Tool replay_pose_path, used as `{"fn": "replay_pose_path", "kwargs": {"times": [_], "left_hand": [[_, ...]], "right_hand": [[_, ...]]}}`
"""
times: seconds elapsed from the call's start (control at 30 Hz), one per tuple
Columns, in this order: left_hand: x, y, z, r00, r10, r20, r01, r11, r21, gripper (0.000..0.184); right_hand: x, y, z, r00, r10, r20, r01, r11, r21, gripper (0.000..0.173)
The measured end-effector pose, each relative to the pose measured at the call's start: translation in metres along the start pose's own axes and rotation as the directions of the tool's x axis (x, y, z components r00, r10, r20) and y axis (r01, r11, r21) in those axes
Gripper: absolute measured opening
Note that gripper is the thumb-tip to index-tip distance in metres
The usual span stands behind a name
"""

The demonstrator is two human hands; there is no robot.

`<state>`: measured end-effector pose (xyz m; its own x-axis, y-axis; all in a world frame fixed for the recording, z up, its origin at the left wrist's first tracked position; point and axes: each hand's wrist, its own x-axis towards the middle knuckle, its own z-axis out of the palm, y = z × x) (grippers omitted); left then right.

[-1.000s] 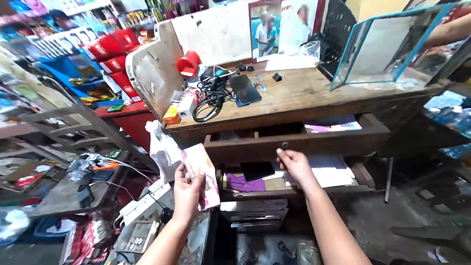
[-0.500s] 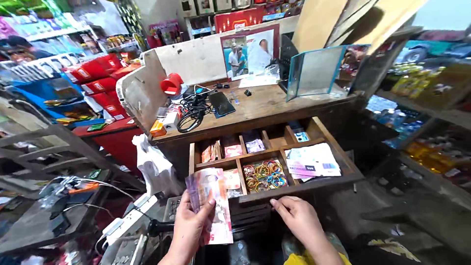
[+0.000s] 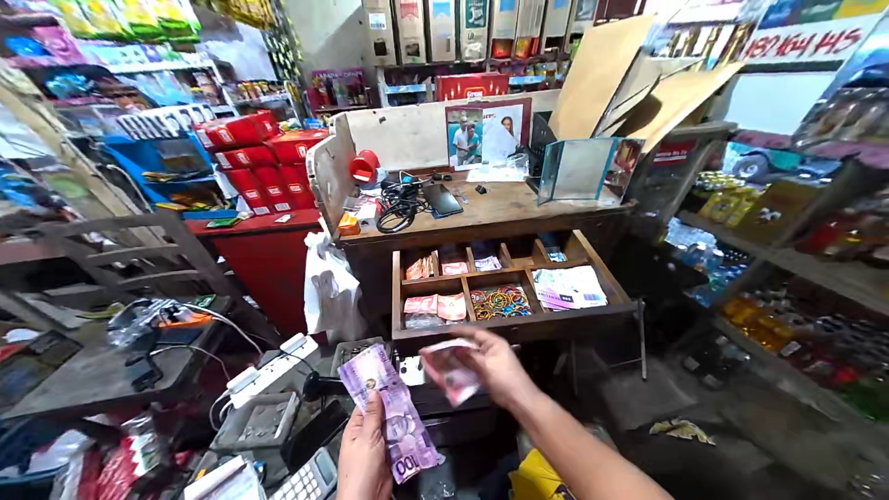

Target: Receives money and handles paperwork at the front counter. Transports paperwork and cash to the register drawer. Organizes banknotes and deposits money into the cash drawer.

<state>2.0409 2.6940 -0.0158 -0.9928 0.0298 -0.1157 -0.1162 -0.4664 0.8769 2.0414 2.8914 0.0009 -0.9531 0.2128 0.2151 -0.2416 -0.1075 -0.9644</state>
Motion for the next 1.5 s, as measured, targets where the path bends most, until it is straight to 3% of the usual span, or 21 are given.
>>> {"fn": "replay_pose_path", "kwargs": {"times": [0.07,0.17,0.3,0.37,0.43,0.6,0.67,0.73,0.77,0.8,0.87,0.93,1.0,1.1,1.2,1.27,1.37,1.43,1.5], "left_hand": [[-0.007,-0.002,-0.017,0.999,-0.029,-0.036,0.027,0.998,-0.059,0.032],[-0.017,-0.002,-0.039,0.992,-0.109,-0.070,0.104,0.992,-0.069,0.027],[-0.020,0.017,-0.062,0.982,-0.182,-0.048,0.185,0.980,0.070,0.024],[-0.016,0.028,-0.068,0.983,-0.169,-0.072,0.175,0.980,0.092,0.028],[-0.009,0.033,-0.071,0.984,-0.149,-0.101,0.159,0.982,0.100,0.028],[0.005,0.034,-0.066,0.978,-0.171,-0.119,0.188,0.969,0.158,0.029],[0.008,0.031,-0.063,0.978,-0.174,-0.112,0.191,0.967,0.166,0.029],[0.013,0.025,-0.065,0.981,-0.176,-0.084,0.188,0.968,0.168,0.032],[0.016,0.022,-0.066,0.981,-0.180,-0.077,0.191,0.967,0.172,0.032],[0.020,0.020,-0.064,0.979,-0.187,-0.076,0.198,0.964,0.177,0.032],[0.026,0.017,-0.057,0.976,-0.206,-0.074,0.216,0.957,0.191,0.032],[0.031,0.016,-0.046,0.972,-0.228,-0.058,0.235,0.951,0.199,0.033],[0.033,0.013,-0.036,0.967,-0.252,-0.030,0.252,0.945,0.209,0.034],[0.034,0.011,-0.030,0.959,-0.282,0.004,0.276,0.941,0.197,0.033],[0.036,0.011,-0.028,0.961,-0.275,0.001,0.268,0.940,0.211,0.033],[0.036,0.014,-0.030,0.968,-0.252,-0.011,0.248,0.944,0.216,0.035],[0.034,0.015,-0.030,0.970,-0.243,-0.023,0.243,0.948,0.204,0.033],[0.032,0.014,-0.028,0.966,-0.259,-0.005,0.255,0.945,0.206,0.033],[0.029,0.012,-0.024,0.961,-0.277,0.013,0.267,0.938,0.219,0.032]], "right_hand": [[0.031,-0.013,-0.016,0.982,0.152,-0.115,-0.149,0.988,0.032,0.040],[0.090,-0.019,-0.057,0.939,0.269,-0.216,-0.318,0.917,-0.239,0.025],[0.162,-0.022,-0.091,0.911,0.343,-0.229,-0.400,0.594,-0.698,0.025],[0.195,-0.018,-0.092,0.892,0.363,-0.269,-0.425,0.470,-0.774,0.027],[0.227,-0.011,-0.087,0.889,0.362,-0.281,-0.428,0.435,-0.793,0.028],[0.277,0.021,-0.069,0.950,0.238,-0.203,-0.299,0.502,-0.811,0.045],[0.263,0.016,-0.050,0.971,0.145,-0.187,-0.230,0.377,-0.897,0.042],[0.234,0.017,-0.026,0.997,-0.003,-0.078,-0.077,0.165,-0.983,0.036],[0.220,0.020,-0.016,0.999,-0.023,0.029,0.032,0.103,-0.994,0.033],[0.207,0.022,-0.008,0.991,0.063,0.118,0.113,0.070,-0.991,0.037],[0.195,0.029,-0.002,0.919,0.346,0.188,0.171,0.079,-0.982,0.051],[0.196,0.039,-0.006,0.858,0.470,0.209,0.184,0.097,-0.978,0.058],[0.203,0.046,-0.017,0.837,0.463,0.290,0.234,0.176,-0.956,0.048],[0.209,0.039,-0.027,0.857,0.327,0.398,0.268,0.377,-0.887,0.025],[0.211,0.014,-0.040,0.923,0.264,0.281,0.113,0.513,-0.851,0.026],[0.220,0.000,-0.054,0.956,0.274,0.107,-0.034,0.462,-0.886,0.028],[0.239,-0.019,-0.067,0.943,0.300,-0.144,-0.221,0.242,-0.945,0.028],[0.251,-0.022,-0.059,0.922,0.325,-0.212,-0.269,0.141,-0.953,0.029],[0.258,-0.020,-0.047,0.922,0.341,-0.182,-0.230,0.106,-0.967,0.028]]}}
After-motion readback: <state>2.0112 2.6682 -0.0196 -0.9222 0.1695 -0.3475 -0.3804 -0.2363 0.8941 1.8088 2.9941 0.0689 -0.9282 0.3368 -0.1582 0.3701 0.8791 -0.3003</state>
